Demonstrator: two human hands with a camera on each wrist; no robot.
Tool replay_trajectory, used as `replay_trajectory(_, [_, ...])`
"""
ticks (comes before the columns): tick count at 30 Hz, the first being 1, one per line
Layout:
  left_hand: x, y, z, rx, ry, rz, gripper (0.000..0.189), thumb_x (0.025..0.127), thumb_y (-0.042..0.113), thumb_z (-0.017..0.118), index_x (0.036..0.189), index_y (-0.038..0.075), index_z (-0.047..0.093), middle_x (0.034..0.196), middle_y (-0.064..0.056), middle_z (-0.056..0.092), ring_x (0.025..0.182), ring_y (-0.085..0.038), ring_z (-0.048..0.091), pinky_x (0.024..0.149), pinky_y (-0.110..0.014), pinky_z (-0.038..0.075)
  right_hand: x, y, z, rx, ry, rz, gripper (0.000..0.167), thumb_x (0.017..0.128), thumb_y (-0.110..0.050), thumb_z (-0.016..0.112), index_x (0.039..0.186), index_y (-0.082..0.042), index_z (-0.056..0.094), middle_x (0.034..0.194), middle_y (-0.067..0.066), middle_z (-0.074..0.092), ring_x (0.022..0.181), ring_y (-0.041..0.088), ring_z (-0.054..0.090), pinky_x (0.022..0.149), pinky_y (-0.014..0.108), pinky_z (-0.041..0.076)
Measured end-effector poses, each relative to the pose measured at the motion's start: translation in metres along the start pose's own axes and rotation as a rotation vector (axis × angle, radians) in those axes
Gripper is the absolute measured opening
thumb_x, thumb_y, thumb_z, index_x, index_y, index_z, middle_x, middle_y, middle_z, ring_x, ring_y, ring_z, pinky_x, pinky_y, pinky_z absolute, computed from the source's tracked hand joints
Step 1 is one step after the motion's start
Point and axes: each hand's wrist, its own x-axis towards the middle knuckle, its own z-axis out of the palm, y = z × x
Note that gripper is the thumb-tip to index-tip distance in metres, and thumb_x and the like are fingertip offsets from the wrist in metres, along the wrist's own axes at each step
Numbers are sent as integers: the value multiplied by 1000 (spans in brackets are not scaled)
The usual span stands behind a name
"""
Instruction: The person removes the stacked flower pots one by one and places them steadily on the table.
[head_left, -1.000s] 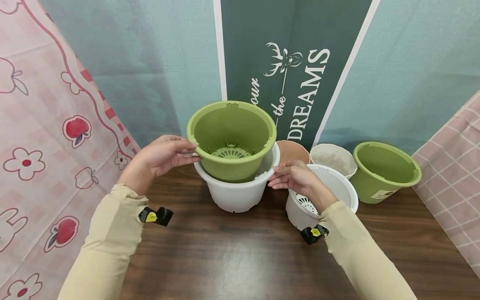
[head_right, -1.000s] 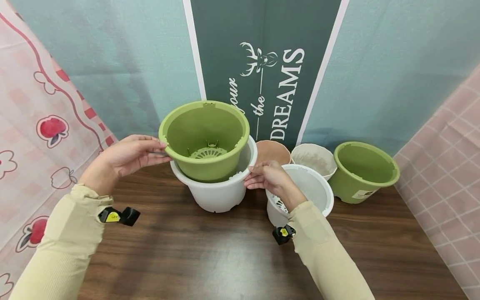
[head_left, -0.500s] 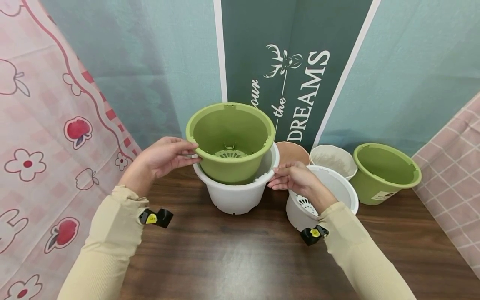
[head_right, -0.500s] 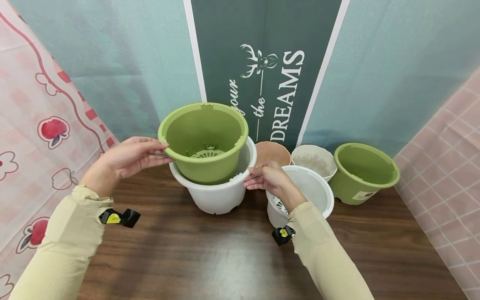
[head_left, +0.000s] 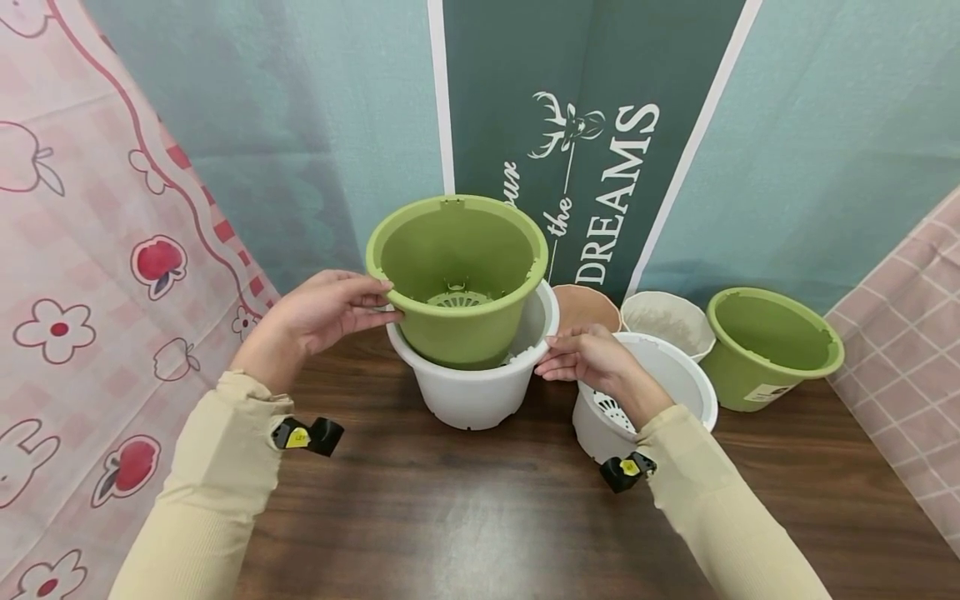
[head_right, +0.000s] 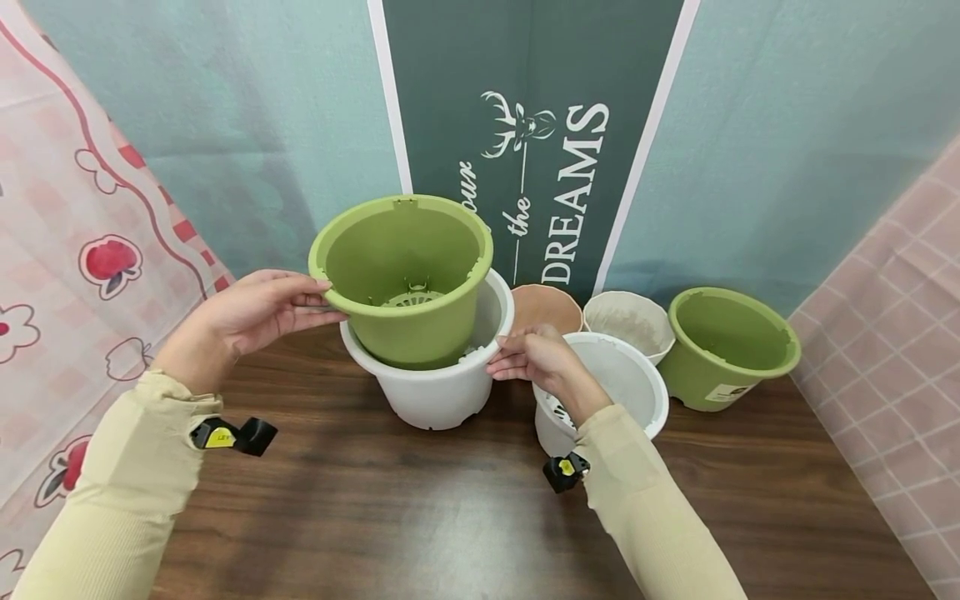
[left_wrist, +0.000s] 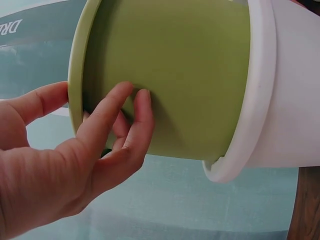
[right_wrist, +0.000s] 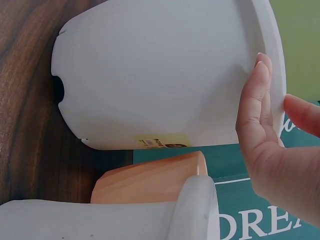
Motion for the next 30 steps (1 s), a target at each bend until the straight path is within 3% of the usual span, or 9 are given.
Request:
replay_trajectory(6, [-2, 4, 1, 33, -7, 0, 17, 93, 0, 46, 105, -11, 45, 84, -11, 60, 82, -19, 64, 87, -31, 46, -1, 0, 1, -4, 1, 2, 8, 93, 5, 35, 91, 6, 43, 69, 13, 65, 63, 21, 66, 63, 30, 55])
replay_trajectory(13, [-4, 9, 3, 12, -22, 20, 9, 93, 0, 45, 98, -7, 49, 83, -10, 62, 82, -18, 64, 88, -34, 46, -1, -1, 0, -7, -2, 3, 7, 93, 4, 36, 91, 6, 43, 69, 13, 65, 63, 21, 66, 63, 31, 55])
replay_trajectory(30, [-11, 22, 2, -10, -44, 49, 9, 92, 0, 49, 98, -5, 53, 85, -12, 63, 85, -19, 65, 85, -33, 48, 0, 0, -2, -10, -6, 14, 7, 94, 3, 37, 92, 7, 43, 69, 13, 65, 63, 21, 66, 63, 30, 55])
